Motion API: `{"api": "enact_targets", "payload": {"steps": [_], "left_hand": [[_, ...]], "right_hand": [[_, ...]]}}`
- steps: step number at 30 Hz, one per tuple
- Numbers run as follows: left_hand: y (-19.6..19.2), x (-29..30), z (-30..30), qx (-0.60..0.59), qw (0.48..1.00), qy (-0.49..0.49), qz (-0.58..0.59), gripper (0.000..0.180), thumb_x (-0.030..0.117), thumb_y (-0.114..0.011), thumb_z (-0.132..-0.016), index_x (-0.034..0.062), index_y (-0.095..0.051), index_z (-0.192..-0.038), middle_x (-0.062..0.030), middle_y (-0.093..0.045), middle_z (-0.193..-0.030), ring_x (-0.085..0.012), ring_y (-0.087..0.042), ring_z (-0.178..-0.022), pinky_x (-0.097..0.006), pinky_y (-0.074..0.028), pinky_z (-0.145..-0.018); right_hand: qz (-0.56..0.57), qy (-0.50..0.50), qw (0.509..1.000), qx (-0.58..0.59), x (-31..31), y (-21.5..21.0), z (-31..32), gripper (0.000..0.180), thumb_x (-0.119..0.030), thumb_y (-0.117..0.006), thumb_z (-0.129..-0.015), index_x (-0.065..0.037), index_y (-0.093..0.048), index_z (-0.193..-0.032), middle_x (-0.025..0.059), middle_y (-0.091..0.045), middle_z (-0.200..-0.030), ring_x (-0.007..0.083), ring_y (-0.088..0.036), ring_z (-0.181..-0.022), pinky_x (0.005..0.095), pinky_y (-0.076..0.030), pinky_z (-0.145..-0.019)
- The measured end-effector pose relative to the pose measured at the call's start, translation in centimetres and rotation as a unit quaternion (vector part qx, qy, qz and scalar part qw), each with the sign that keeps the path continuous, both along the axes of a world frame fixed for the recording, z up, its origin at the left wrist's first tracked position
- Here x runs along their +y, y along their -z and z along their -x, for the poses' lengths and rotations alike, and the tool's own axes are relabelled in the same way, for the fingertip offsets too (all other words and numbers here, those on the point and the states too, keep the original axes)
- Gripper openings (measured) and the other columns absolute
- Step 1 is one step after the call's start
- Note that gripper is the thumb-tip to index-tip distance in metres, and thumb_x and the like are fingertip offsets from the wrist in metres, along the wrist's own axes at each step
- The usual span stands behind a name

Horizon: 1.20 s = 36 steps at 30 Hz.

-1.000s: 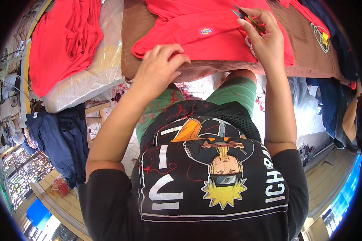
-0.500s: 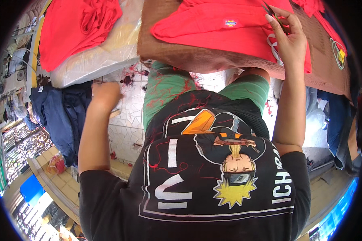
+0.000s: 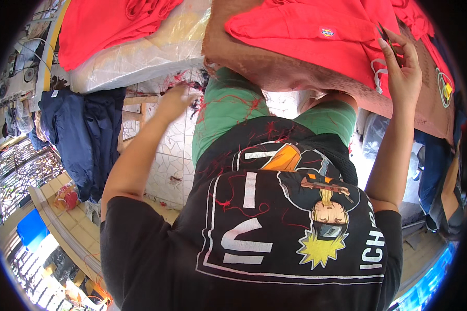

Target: The person trims excess threads from several red shirts using small snips. The person handles each shirt by hand, inspecting the collar and seams for loose threads, cutting them away with the snips, and then placing the finished shirt into a stack.

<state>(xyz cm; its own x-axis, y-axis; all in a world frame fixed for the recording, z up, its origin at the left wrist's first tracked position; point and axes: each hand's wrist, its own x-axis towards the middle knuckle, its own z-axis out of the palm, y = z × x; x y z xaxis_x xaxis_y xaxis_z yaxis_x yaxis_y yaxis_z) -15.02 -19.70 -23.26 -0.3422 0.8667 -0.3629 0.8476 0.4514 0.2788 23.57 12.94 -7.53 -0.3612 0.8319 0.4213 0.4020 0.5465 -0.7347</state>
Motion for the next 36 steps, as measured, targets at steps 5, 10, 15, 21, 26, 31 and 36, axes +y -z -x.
{"api": "enact_targets", "payload": {"steps": [5, 10, 15, 21, 26, 31, 36], "left_hand": [[-2.3, 4.0, -12.0, -0.284, 0.907, 0.297, -0.090, 0.044, 0.038, -0.050, -0.095, 0.0074, -0.056, -0.127, -0.0109, -0.055, -0.132, -0.0326, -0.051, -0.120, -0.042, -0.035, -0.106], [12.9, -0.6, 9.7, 0.065, 0.992, -0.101, 0.030, 0.047, 0.041, -0.046, -0.093, 0.0127, -0.057, -0.128, -0.0154, -0.058, -0.127, -0.0331, -0.056, -0.116, -0.046, -0.045, -0.095], [6.7, -2.5, 10.3, 0.153, 0.965, 0.026, 0.213, 0.050, 0.046, -0.048, -0.093, 0.0017, -0.068, -0.103, -0.0204, -0.064, -0.111, -0.0345, -0.063, -0.100, -0.048, -0.048, -0.085], [-1.2, -1.7, -10.5, -0.130, 0.945, 0.239, -0.184, 0.049, 0.040, -0.046, -0.093, 0.0160, -0.051, -0.135, -0.0170, -0.051, -0.134, -0.0261, -0.042, -0.129, -0.049, -0.034, -0.103], [7.1, -9.9, 0.9, -0.115, 0.969, -0.148, 0.162, 0.068, 0.056, -0.039, -0.092, 0.0041, -0.044, -0.137, -0.0229, -0.052, -0.132, -0.0338, -0.047, -0.126, -0.040, -0.034, -0.107], [7.3, -5.7, 2.2, -0.240, 0.939, -0.234, 0.075, 0.116, 0.078, -0.057, -0.071, -0.0125, -0.032, -0.139, -0.0289, -0.036, -0.144, -0.0350, -0.034, -0.137, -0.036, -0.028, -0.112], [9.9, 6.1, -1.7, -0.183, 0.964, -0.171, -0.091, 0.076, 0.061, -0.058, -0.081, 0.0057, -0.051, -0.133, -0.0167, -0.048, -0.139, -0.0322, -0.045, -0.128, -0.039, -0.036, -0.105]], "right_hand": [[-0.085, -0.014, 0.995, -0.059, 0.0, 0.0, 1.6, 0.024, -0.016, -0.069, -0.087, -0.010, -0.068, -0.111, 0.0005, -0.062, -0.096, 0.0067, -0.056, -0.083, 0.0201, -0.050, -0.062], [-0.162, -0.061, 0.983, -0.065, -0.5, -2.0, 2.0, 0.022, -0.016, -0.069, -0.088, -0.009, -0.068, -0.109, 0.0006, -0.063, -0.097, 0.0064, -0.057, -0.082, 0.0195, -0.048, -0.062], [-0.021, -0.015, 1.000, 0.005, -0.9, -1.4, -1.0, 0.022, -0.014, -0.069, -0.088, -0.006, -0.066, -0.108, 0.0016, -0.062, -0.097, 0.0056, -0.057, -0.079, 0.0206, -0.052, -0.063], [-0.049, -0.008, 0.999, -0.019, -2.0, -2.2, 1.3, 0.024, -0.014, -0.068, -0.089, -0.006, -0.065, -0.112, 0.0015, -0.062, -0.097, 0.0062, -0.058, -0.081, 0.0210, -0.054, -0.063], [-0.098, -0.036, 0.994, -0.029, -1.6, -2.8, 1.5, 0.026, -0.014, -0.066, -0.090, -0.007, -0.065, -0.115, 0.0026, -0.064, -0.101, 0.0075, -0.059, -0.085, 0.0207, -0.053, -0.067], [-0.069, -0.050, 0.996, 0.017, -2.1, -4.6, 0.3, 0.026, -0.009, -0.062, -0.092, -0.005, -0.062, -0.118, 0.0058, -0.066, -0.112, 0.0102, -0.062, -0.097, 0.0190, -0.053, -0.071], [-0.088, -0.074, 0.993, 0.031, -3.0, -5.1, 1.6, 0.026, -0.010, -0.062, -0.092, -0.005, -0.061, -0.118, 0.0071, -0.066, -0.113, 0.0121, -0.063, -0.100, 0.0204, -0.054, -0.072]]}}
